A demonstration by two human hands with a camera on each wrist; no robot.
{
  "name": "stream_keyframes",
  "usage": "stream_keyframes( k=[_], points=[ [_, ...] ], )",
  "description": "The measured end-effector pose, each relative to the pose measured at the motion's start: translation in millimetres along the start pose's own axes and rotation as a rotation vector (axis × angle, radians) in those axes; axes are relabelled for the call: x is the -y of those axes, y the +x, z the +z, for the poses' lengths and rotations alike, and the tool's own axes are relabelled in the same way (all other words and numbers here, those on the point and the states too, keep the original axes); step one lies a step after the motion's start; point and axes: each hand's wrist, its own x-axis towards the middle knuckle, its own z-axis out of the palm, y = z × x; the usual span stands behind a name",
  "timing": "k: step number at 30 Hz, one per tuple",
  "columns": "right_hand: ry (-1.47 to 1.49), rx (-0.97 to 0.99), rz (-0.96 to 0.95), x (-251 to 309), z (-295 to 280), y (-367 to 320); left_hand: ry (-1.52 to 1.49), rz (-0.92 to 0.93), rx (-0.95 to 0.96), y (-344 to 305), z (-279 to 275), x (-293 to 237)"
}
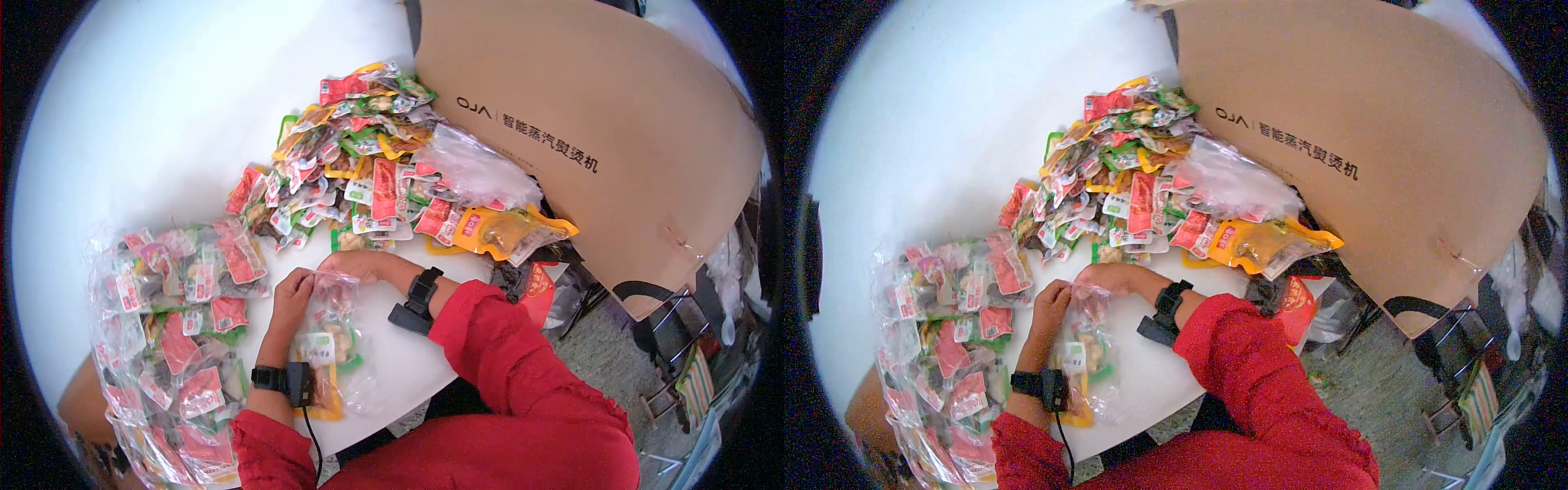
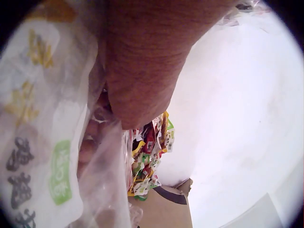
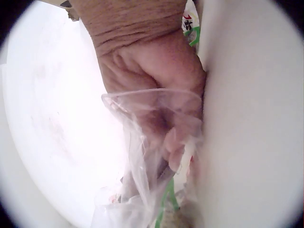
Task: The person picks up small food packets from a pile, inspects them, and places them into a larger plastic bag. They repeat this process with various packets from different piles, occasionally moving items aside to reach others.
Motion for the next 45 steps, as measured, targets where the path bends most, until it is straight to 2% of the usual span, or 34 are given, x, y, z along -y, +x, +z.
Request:
stream_keyframes(
  k=[2,6,8,10,15,20,23,26,28,32,34,45],
  points=[
    [0.055,0.009,-0.049,1,2,0,-0.004,-0.035,0.008,0,1,-2],
    [0.126,0.009,-0.023,1,6,-1,-0.018,-0.065,-0.002,0,1,0],
    [0.13,0.009,-0.031,-6,3,6,-0.003,-0.105,-0.003,-1,0,-2],
    [0.133,-0.008,-0.051,-10,2,7,-0.177,-0.141,-0.011,0,1,4],
    [0.048,-0.052,-0.127,-12,4,9,-0.171,-0.211,-0.05,-1,0,3],
    [-0.067,-0.104,-0.063,-11,4,7,-0.289,-0.221,-0.061,1,3,-3],
    [0.06,-0.088,-0.029,-8,6,1,-0.235,-0.219,-0.06,0,3,-3],
    [0.009,-0.096,-0.055,-8,6,1,-0.191,-0.25,-0.072,-1,2,-10],
    [-0.008,-0.074,-0.044,-6,4,1,-0.171,-0.172,-0.017,0,-1,-3],
    [-0.007,-0.099,-0.029,0,5,-2,-0.25,-0.194,-0.031,0,0,3],
    [0.014,-0.089,0.05,5,5,-4,-0.285,-0.189,0.011,2,-1,5],
    [0.02,-0.112,0.112,7,7,-4,-0.092,-0.093,-0.051,3,-3,5]
  ],
)
